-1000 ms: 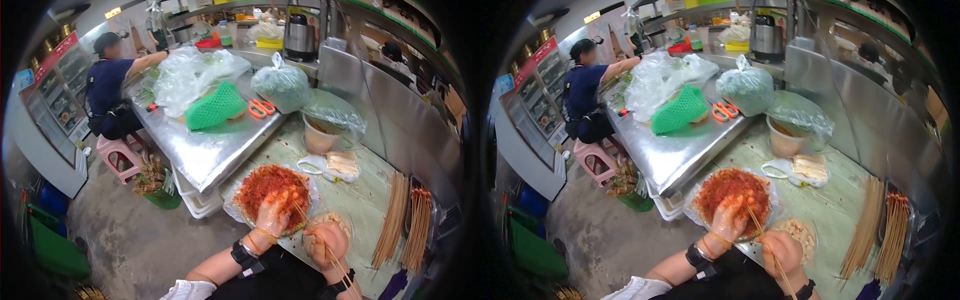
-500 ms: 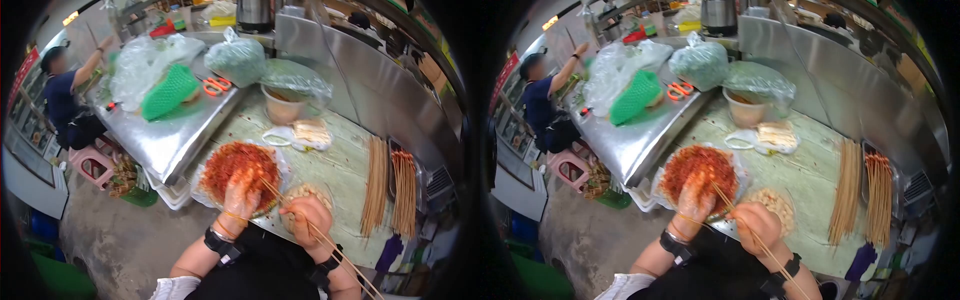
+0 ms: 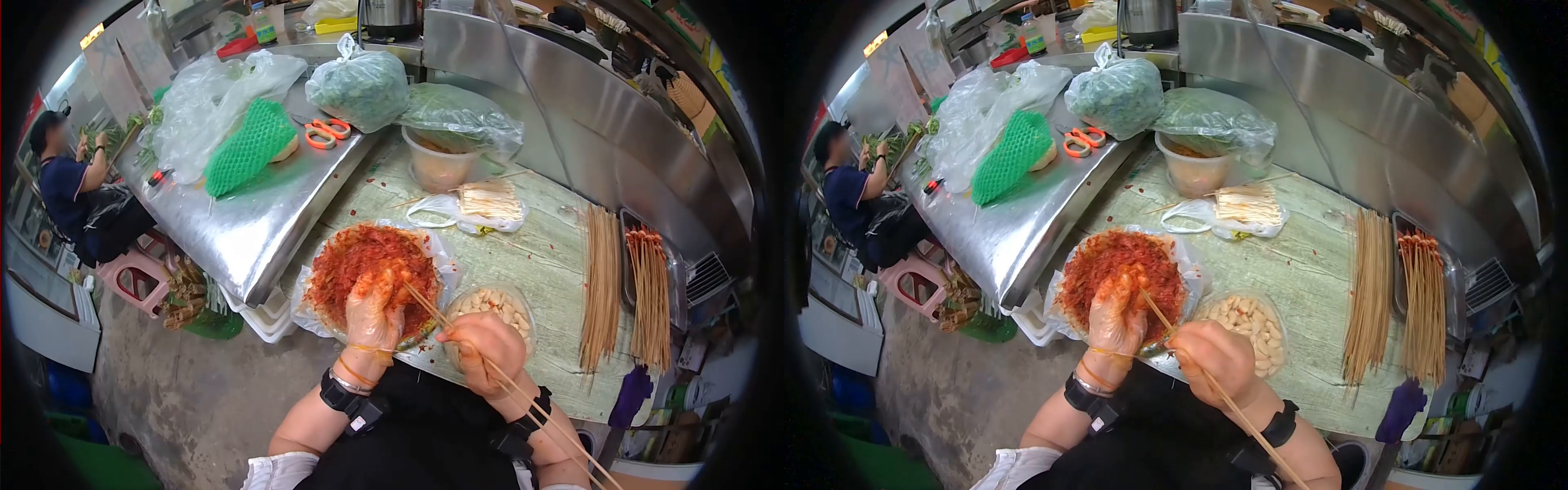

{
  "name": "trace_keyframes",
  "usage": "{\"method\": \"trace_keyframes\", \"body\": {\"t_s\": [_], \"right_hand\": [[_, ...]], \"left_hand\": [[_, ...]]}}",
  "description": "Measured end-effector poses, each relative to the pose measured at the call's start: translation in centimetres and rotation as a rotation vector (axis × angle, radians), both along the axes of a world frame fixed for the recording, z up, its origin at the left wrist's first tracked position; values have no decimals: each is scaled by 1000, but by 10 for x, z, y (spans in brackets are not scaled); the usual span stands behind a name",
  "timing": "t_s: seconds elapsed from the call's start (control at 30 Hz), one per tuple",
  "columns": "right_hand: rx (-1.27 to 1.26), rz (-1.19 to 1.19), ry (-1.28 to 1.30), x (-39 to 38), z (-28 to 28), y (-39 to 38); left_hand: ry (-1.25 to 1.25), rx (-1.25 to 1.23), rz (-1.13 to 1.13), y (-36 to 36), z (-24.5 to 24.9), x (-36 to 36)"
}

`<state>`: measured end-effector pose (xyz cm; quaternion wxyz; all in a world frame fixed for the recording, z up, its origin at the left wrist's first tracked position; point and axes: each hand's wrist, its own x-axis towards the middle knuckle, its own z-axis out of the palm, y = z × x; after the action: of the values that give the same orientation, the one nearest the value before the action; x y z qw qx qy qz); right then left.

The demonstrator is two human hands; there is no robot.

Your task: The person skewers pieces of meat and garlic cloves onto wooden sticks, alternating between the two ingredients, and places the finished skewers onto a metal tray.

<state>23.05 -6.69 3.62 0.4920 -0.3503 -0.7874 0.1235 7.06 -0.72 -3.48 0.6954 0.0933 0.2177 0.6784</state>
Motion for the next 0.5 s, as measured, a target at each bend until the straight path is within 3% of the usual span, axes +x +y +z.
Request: {"method": "trace_keyframes", "body": {"t_s": [0.43, 0.5], "right_hand": [[-64, -9, 8, 3, -2, 5], [19, 37, 65, 2, -5, 9]], "left_hand": [[5, -41, 18, 0, 2, 1], [17, -24, -4, -1, 3, 0]]}}
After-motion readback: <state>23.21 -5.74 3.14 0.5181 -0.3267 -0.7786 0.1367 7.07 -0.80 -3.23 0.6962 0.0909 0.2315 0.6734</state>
